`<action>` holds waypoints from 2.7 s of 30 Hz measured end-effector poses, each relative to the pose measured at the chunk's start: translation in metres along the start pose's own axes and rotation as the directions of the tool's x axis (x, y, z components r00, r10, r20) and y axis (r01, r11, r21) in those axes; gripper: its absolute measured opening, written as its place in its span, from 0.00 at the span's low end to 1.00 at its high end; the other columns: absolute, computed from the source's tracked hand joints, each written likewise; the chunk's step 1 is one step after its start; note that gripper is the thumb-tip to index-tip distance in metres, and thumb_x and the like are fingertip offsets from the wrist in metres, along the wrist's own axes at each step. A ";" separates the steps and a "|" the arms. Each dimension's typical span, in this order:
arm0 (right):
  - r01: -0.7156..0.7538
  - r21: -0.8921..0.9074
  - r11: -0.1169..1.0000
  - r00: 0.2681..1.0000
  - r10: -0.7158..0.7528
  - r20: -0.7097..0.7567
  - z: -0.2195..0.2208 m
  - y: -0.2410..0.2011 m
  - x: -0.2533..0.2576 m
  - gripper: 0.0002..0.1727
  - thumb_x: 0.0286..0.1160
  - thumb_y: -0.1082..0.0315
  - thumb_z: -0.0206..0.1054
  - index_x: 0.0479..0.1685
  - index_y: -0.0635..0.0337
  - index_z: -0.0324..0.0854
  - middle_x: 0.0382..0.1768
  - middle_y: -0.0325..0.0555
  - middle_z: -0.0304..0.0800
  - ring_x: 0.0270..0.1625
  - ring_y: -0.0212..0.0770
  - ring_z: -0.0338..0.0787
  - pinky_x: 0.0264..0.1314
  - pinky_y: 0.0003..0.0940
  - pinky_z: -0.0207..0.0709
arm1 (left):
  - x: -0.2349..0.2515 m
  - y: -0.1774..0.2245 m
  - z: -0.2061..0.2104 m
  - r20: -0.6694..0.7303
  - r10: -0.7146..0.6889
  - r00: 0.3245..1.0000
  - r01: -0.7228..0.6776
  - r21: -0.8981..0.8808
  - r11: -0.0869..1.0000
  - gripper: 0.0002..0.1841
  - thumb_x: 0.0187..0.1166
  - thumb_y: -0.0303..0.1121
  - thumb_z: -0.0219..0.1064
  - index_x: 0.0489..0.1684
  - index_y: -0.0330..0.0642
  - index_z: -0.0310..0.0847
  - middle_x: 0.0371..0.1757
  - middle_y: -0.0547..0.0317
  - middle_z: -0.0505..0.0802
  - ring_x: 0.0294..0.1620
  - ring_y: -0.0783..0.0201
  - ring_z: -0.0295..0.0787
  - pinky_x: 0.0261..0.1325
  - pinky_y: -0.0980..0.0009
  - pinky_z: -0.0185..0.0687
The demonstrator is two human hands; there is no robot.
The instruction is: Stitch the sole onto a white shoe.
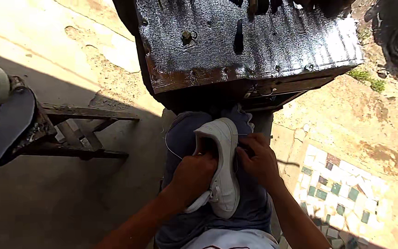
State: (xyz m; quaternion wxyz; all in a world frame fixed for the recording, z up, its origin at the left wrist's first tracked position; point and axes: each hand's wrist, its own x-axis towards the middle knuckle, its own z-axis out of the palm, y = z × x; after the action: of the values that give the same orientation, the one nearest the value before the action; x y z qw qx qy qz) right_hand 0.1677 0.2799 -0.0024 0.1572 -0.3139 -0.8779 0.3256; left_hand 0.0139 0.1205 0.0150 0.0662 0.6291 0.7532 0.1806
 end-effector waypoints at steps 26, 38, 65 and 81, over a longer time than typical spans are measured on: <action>-0.253 0.281 0.926 0.926 0.148 0.347 -0.055 0.180 -0.029 0.10 0.81 0.66 0.65 0.41 0.60 0.91 0.61 0.44 0.85 0.35 0.23 0.83 0.35 0.19 0.79 | -0.075 -0.089 -0.042 -0.134 -0.276 0.952 0.284 0.047 0.958 0.17 0.83 0.34 0.52 0.46 0.42 0.91 0.30 0.48 0.90 0.22 0.48 0.86 0.20 0.50 0.75; -0.096 0.513 0.853 0.993 0.044 0.111 -0.010 0.043 -0.004 0.33 0.76 0.65 0.73 0.83 0.49 0.72 0.53 0.38 0.90 0.25 0.24 0.80 0.28 0.22 0.80 | -0.064 -0.071 -0.072 -0.150 0.207 0.967 -0.147 -0.989 -0.027 0.11 0.85 0.43 0.65 0.38 0.52 0.92 0.58 0.60 0.96 0.77 0.52 0.83 0.90 0.48 0.63; -0.098 -0.076 0.992 0.977 0.110 0.182 -0.018 -0.031 0.028 0.26 0.72 0.38 0.72 0.38 0.56 0.85 0.29 0.39 0.83 0.28 0.38 0.80 0.30 0.42 0.73 | -0.150 -0.013 -0.024 -0.080 -0.177 0.981 0.162 -0.164 0.973 0.23 0.86 0.43 0.51 0.13 0.47 0.68 0.16 0.60 0.74 0.24 0.58 0.72 0.34 0.61 0.65; -0.060 0.599 0.798 0.993 0.110 -0.047 -0.021 0.001 -0.025 0.26 0.89 0.65 0.59 0.85 0.49 0.65 0.53 0.36 0.92 0.27 0.27 0.85 0.26 0.23 0.82 | 0.019 -0.041 -0.034 0.549 -0.077 0.832 0.545 -0.836 -0.062 0.15 0.77 0.37 0.74 0.58 0.43 0.86 0.48 0.57 0.95 0.48 0.67 0.94 0.58 0.68 0.90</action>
State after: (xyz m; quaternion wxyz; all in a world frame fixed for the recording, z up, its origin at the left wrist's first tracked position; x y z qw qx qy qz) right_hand 0.1972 0.2744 0.0107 0.2678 -0.3005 -0.7090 0.5791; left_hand -0.0391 0.1262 0.0342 0.6482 0.2255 0.5113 0.5173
